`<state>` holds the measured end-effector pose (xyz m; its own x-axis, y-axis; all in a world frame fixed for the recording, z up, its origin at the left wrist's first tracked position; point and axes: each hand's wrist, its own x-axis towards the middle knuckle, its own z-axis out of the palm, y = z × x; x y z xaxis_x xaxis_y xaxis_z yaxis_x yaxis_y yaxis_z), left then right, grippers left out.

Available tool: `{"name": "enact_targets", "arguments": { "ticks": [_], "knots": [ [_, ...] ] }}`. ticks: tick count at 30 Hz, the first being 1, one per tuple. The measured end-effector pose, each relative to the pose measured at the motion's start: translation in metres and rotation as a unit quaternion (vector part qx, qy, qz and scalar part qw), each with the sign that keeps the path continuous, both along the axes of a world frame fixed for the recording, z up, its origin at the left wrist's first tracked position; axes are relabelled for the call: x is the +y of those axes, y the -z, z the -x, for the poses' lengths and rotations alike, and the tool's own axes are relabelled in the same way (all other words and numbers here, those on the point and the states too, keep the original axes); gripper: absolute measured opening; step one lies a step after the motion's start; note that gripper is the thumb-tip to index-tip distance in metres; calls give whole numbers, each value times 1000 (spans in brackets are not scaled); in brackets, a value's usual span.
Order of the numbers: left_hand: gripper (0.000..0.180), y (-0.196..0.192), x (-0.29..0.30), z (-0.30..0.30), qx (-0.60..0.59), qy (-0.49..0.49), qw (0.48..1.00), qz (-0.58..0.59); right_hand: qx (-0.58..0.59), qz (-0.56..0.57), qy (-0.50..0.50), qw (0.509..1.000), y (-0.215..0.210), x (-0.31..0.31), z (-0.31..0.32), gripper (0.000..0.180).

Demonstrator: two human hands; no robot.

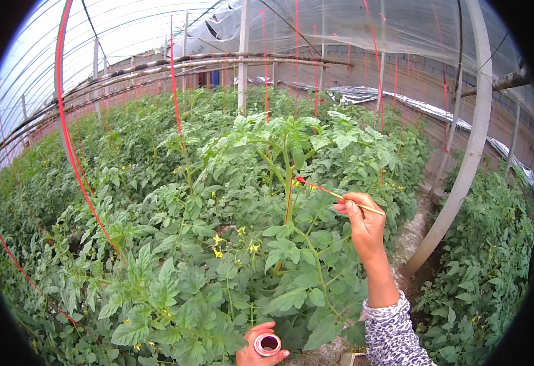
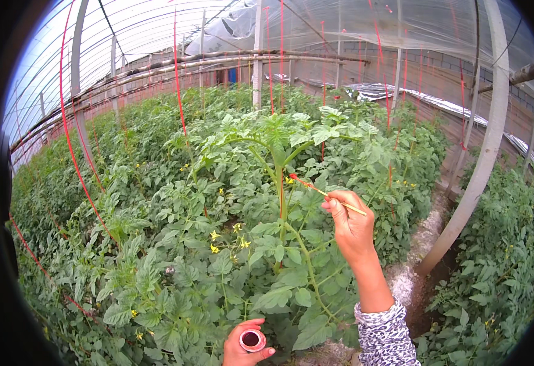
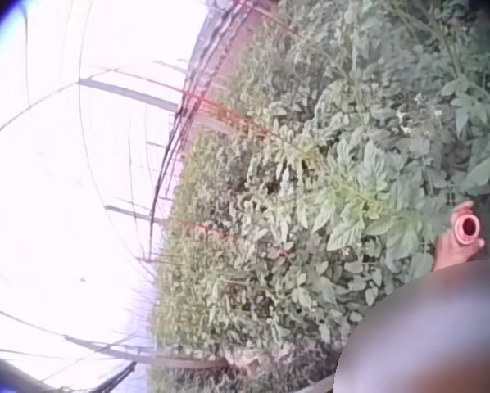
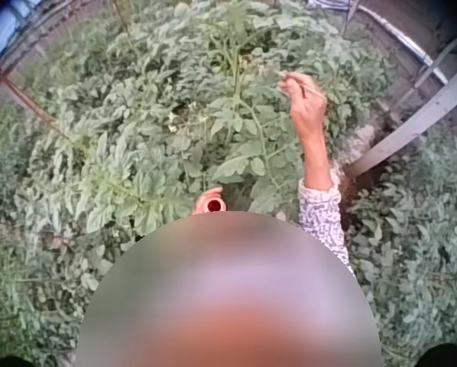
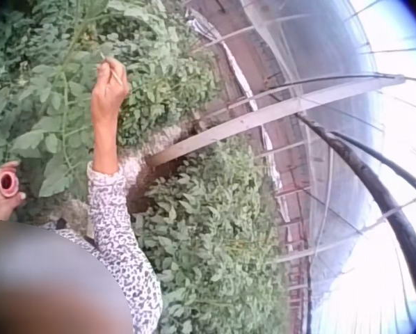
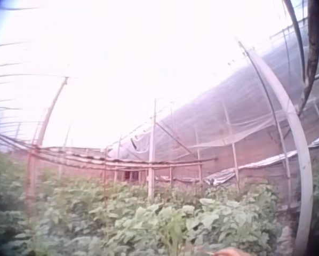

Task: The person walks through a greenhouse and uses a small brush to manually pollinate tomato flowers. They repeatedly dip the brush into a small container and gently touch the brush to the center of each flower while moving along the rows.

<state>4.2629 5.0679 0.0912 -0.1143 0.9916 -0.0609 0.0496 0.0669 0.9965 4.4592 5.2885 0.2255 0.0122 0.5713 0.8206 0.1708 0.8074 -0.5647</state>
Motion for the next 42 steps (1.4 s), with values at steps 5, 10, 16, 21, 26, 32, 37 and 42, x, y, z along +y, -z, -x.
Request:
{"name": "enact_targets", "arguments": {
  "ticks": [5, 10, 16, 21, 26, 32, 37, 42],
  "knots": [
    [56, -5, 0, -6, -77, -22, 996, -33, 21, -19, 32, 999, -1, -4, -15, 12],
    [55, -9, 2, -9, -87, -20, 995, -50, 0, 0, 50, 999, 3, -3, -18, 13],
    [53, -9, -1, -8, -90, -26, 994, -57, 59, 12, -8, 998, 5, -1, -11, 15],
    [52, -7, -1, -8, -116, -13, 993, 22, 108, -18, 15, 994, -2, -44, -37, 19],
    [48, 18, 8, 2, 31, 47, 988, -142, 231, -46, -110, 966, 8, -114, -70, 21],
    [49, 18, 10, -4, 48, 225, 971, -72, 163, 71, -236, 955, 38, -176, -84, 29],
    [57, 37, 22, -22, 136, 325, 931, -91, -20, 169, -195, 966, 62, -200, -99, 19],
    [50, 60, 37, -64, 103, 419, 901, -39, -222, 245, -237, 913, 76, -194, -114, 12]
  ]
}}
